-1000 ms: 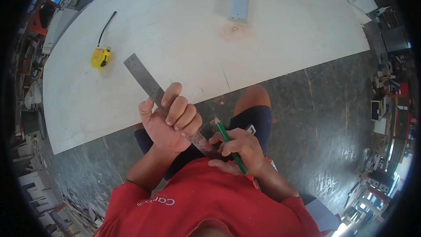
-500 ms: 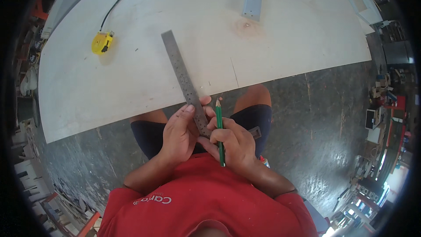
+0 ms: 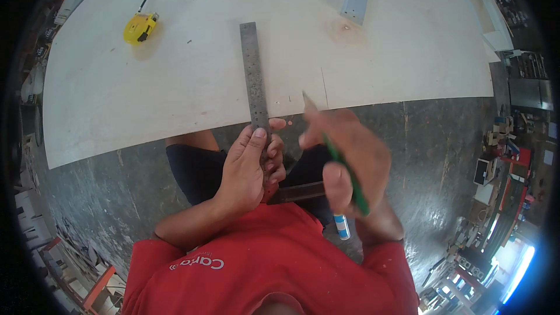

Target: The person measures a large wooden board using a tape measure and then uses a square and a ruler to mark lines around a small metal plate with a pencil.

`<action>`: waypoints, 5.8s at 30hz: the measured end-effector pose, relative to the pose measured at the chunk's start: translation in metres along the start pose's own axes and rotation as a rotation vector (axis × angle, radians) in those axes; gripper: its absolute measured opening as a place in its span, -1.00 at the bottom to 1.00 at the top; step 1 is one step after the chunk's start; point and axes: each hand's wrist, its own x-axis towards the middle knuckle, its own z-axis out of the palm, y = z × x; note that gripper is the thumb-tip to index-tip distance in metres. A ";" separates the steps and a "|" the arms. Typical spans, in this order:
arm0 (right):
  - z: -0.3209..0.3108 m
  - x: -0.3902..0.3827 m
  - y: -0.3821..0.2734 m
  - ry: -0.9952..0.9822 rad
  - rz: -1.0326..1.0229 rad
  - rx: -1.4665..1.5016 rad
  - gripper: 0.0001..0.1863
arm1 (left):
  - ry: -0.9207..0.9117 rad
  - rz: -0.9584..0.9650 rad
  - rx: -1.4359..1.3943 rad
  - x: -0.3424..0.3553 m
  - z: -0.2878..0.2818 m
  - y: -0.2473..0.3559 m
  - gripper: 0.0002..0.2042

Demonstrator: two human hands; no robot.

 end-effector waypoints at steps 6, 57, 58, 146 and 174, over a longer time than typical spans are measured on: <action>0.000 0.081 0.028 -0.168 0.079 0.074 -0.73 | 0.018 0.000 0.040 0.000 0.004 0.001 -0.69; 0.052 0.153 0.085 -1.007 -0.153 0.204 -0.84 | 0.076 0.017 -0.028 -0.011 0.022 -0.002 -0.69; 0.052 0.154 0.085 -1.008 -0.151 0.204 -0.84 | 0.092 0.015 -0.020 -0.011 0.023 -0.001 -0.70; 0.050 0.158 0.083 -1.076 -0.181 0.193 -0.91 | 0.093 -0.013 -0.047 -0.016 0.022 0.002 -0.68; -0.058 0.195 0.129 -0.283 0.257 -1.116 -0.62 | 0.083 0.457 0.533 -0.060 -0.055 0.088 -0.63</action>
